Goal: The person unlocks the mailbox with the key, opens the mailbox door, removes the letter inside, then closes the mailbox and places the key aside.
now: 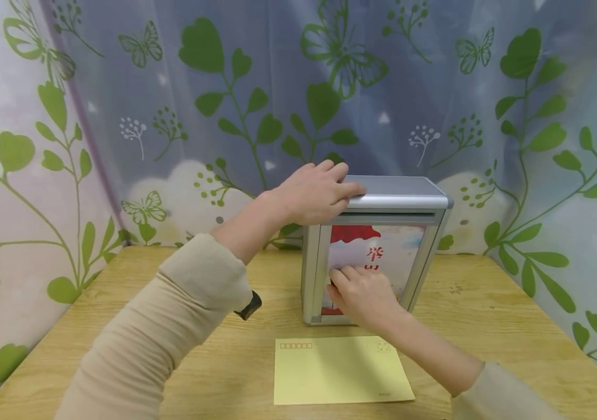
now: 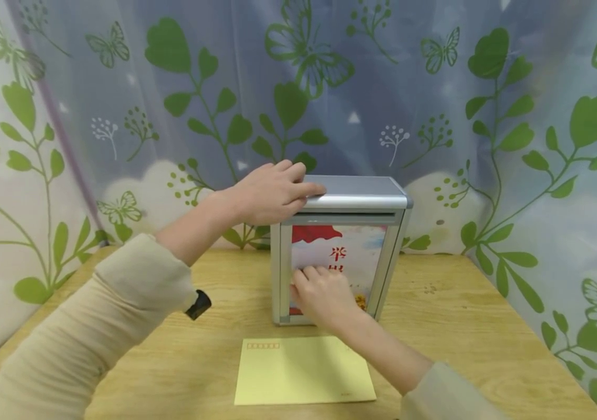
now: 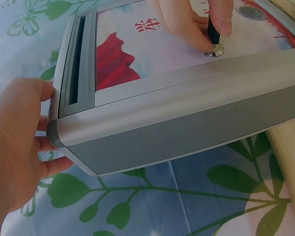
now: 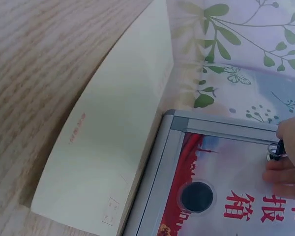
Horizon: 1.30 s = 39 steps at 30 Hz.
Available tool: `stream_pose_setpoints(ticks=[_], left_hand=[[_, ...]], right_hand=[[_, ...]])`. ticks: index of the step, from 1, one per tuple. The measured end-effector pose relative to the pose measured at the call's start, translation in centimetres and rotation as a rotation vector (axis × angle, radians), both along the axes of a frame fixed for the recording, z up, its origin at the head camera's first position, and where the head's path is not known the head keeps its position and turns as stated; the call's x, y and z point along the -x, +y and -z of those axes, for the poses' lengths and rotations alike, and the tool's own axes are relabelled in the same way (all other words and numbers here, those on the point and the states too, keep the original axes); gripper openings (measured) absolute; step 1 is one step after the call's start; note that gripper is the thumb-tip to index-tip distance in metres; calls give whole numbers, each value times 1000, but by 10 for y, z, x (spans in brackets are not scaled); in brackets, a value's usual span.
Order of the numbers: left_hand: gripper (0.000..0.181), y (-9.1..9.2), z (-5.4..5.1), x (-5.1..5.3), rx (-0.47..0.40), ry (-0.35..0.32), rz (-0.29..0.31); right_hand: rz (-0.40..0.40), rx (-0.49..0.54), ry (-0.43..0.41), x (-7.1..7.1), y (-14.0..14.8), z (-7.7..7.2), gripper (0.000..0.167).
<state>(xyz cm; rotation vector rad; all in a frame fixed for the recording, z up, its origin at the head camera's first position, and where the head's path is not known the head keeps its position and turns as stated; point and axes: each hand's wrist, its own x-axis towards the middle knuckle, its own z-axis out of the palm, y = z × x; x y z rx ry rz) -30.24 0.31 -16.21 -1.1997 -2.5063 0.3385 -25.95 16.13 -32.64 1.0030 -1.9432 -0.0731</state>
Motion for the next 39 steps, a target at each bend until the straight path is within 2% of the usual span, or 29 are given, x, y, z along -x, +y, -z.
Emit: stream_pose_setpoints(ticks=[6,10,14,22,31,39], left_hand=[[42,-1,2,1,3,4,1],[42,-1,2,0,3,0,1],[42,-1,2,0,1,-5,-1],[42,0,2,0,0,-3,3],[42,-2,-1,0,-6,1,-1],[43,0,0,-1,2,-14,-10]], right_hand=[[-57,-47,-193,3,7,-8,23],[-45,-104,-340,2,10,-16,25],[-36,-116,-412,2,11,-21,23],[-81,-108,-434,2,14,-22,23],[-197,-79,-420,8,19,-18,22],[-287,-109,-454,-1,30,-13,27]])
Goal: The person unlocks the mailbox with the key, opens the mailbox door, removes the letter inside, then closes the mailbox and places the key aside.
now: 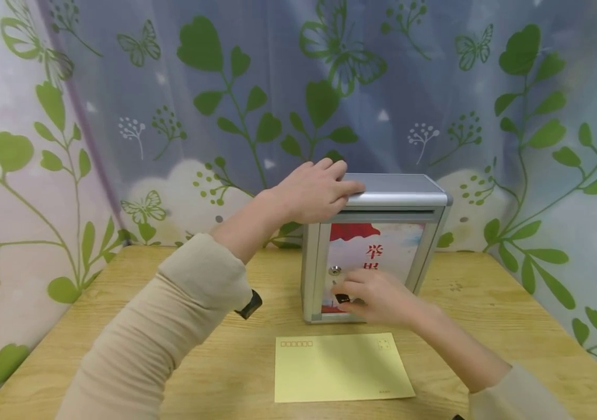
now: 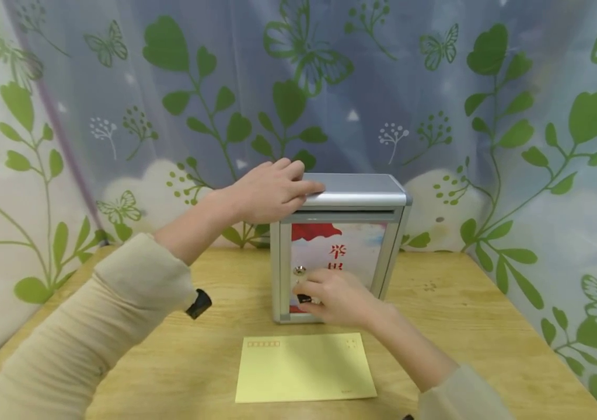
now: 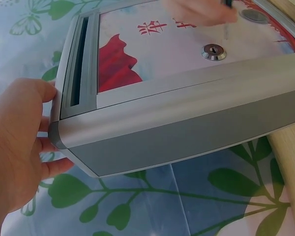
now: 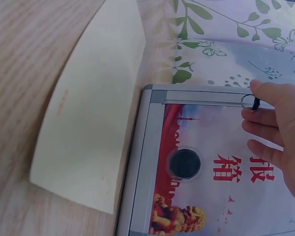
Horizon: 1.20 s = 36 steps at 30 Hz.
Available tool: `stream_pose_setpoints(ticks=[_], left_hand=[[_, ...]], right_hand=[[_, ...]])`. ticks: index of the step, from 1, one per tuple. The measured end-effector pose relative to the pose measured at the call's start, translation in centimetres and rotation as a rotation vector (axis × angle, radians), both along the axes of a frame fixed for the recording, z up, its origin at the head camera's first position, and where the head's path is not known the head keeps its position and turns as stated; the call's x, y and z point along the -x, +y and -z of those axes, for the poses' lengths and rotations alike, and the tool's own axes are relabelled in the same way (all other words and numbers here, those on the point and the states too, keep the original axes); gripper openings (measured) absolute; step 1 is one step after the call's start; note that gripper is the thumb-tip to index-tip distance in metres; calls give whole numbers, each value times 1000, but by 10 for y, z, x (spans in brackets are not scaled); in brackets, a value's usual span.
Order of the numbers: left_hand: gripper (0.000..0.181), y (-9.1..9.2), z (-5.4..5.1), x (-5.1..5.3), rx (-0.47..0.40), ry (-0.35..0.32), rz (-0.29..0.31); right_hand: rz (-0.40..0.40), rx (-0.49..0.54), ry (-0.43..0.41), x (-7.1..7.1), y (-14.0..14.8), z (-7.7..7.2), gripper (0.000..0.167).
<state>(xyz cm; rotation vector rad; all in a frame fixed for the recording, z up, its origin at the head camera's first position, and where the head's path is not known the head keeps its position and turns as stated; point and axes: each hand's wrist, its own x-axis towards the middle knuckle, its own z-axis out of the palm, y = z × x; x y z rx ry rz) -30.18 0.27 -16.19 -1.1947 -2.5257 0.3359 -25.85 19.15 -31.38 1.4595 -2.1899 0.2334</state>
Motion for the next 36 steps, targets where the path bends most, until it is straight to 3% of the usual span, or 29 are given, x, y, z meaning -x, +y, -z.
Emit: stream_pose_setpoints(ticks=[4,9,17,19,36], left_hand=[[43,0,0,0,9,21,-3],[43,2,0,-1,-4,37,4],[42,1,4,-2,-42,61,14],[42,0,5,-2,-53,69,22],[42,-2,12,-3,-79,78,36]], right_hand=[[3,-22,-27,-6,9,5,27],[83,-47,-82,-14,23,11,27],[259,-107,-404,-28,56,22,22],[279,-113,-444,-30,66,26,20],[458,-187,-509,-41,115,52,14]])
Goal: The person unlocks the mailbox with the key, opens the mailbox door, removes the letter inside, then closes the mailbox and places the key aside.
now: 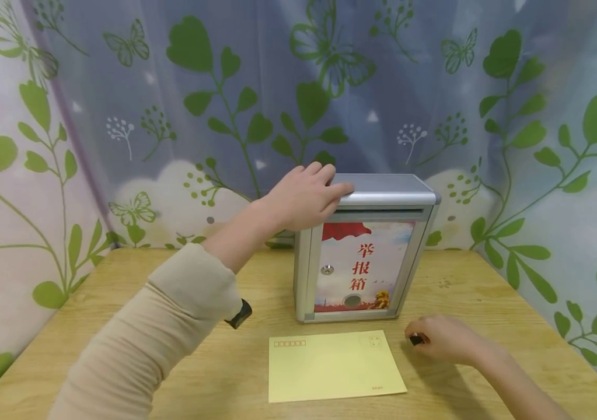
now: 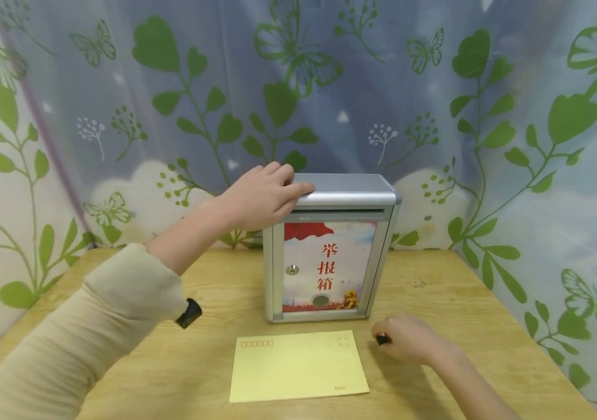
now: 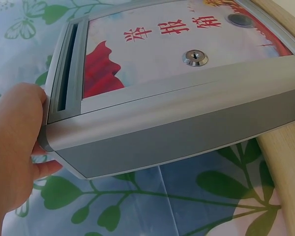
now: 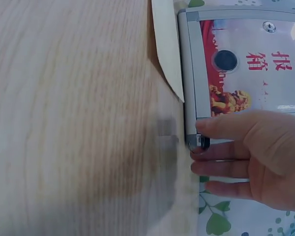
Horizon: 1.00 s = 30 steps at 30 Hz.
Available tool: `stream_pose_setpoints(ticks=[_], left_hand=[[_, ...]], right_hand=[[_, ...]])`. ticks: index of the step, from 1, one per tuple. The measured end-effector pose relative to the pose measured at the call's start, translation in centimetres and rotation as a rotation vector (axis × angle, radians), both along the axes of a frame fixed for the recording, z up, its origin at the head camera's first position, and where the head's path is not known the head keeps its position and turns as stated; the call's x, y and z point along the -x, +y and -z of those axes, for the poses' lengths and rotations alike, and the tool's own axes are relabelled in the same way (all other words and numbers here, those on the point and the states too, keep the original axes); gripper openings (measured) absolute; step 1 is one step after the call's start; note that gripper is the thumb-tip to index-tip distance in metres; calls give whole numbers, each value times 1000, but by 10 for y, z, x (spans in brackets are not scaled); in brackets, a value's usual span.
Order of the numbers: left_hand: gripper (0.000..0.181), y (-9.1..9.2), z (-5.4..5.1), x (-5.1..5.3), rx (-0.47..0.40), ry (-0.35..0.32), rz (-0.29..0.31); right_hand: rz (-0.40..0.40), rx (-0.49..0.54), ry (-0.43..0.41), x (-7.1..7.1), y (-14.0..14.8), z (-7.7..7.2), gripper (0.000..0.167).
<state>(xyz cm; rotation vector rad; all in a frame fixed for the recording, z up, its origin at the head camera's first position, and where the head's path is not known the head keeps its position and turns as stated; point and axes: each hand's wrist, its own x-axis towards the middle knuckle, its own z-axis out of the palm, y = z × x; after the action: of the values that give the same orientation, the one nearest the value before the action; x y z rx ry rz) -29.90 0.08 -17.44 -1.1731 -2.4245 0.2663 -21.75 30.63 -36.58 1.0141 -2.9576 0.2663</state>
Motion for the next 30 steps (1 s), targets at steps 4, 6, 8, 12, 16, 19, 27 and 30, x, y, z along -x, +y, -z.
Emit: stream_pose_setpoints(ticks=[4,6,8,12,16,19,27,30], left_hand=[[42,0,0,1,7,4,-1],[42,1,0,1,10,9,-4],[42,1,1,1,11,13,-7],[42,0,3,1,10,28,-9],[42,-1,5,2,0,64,2],[41,-3,6,2,-11,96,10],[46,-10,11,5,-88,91,6],[48,-15,14,8,-153,94,-8]], right_hand=[[7,-37,7,0,4,5,14],[-2,-45,16,1,4,7,14],[-15,-47,15,1,4,10,14],[-9,-42,-4,1,3,15,15],[-6,-40,11,2,1,17,17],[-9,-45,22,3,-1,16,17],[1,-6,-25,3,-5,14,17],[9,10,-35,4,-5,13,14]])
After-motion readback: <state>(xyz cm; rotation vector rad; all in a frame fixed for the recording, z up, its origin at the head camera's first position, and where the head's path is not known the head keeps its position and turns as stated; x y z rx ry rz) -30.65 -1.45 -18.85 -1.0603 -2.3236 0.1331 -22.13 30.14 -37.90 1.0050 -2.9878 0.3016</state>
